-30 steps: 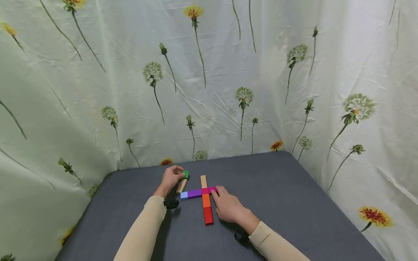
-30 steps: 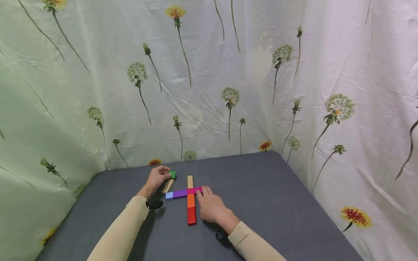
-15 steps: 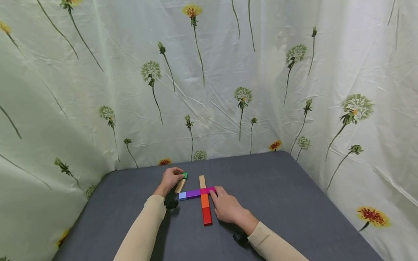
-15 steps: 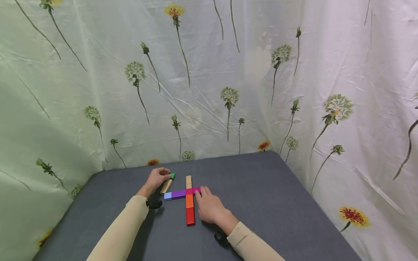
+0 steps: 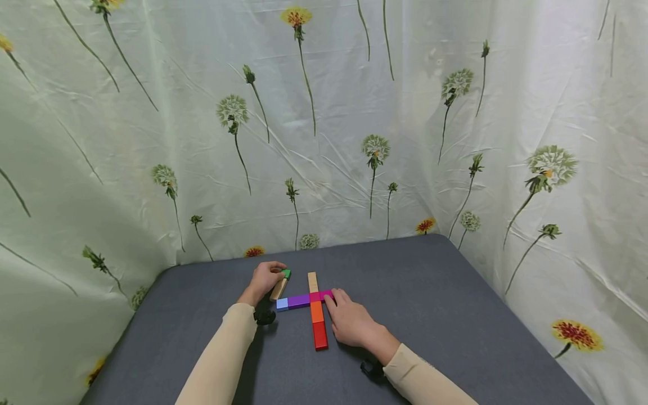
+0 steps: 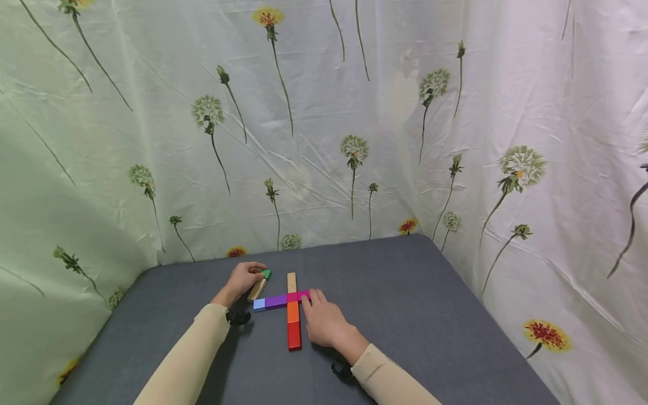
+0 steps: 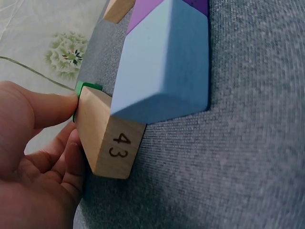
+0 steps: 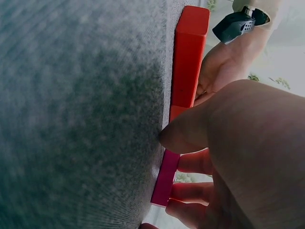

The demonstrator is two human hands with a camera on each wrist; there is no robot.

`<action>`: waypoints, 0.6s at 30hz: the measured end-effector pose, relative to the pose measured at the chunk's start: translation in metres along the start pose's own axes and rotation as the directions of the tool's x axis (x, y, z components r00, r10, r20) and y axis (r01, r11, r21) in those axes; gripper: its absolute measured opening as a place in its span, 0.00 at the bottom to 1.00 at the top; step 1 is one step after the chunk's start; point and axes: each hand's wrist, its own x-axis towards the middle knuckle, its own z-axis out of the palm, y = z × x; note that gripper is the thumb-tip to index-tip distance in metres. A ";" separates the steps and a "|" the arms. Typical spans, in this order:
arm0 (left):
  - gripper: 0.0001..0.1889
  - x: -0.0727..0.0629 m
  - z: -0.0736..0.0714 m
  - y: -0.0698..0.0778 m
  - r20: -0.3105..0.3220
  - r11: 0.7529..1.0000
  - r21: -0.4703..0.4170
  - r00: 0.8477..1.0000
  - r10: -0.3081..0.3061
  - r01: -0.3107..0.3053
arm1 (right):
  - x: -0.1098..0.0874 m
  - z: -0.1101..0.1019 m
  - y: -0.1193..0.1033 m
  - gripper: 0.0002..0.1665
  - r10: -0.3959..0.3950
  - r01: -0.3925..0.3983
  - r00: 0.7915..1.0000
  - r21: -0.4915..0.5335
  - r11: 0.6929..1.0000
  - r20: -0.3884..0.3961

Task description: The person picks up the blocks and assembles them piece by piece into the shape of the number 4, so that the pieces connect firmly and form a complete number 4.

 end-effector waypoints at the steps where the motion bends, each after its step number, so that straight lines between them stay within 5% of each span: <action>1: 0.13 0.000 0.000 0.000 0.002 1.000 0.002 1.000 0.001 -0.001 | 0.000 0.000 0.000 0.40 0.001 -0.001 1.000 0.000 1.000 0.001; 18: 0.15 -0.004 -0.002 0.003 0.021 1.000 0.014 1.000 0.008 -0.008 | 0.000 -0.001 0.000 0.39 0.003 -0.003 1.000 -0.006 1.000 0.000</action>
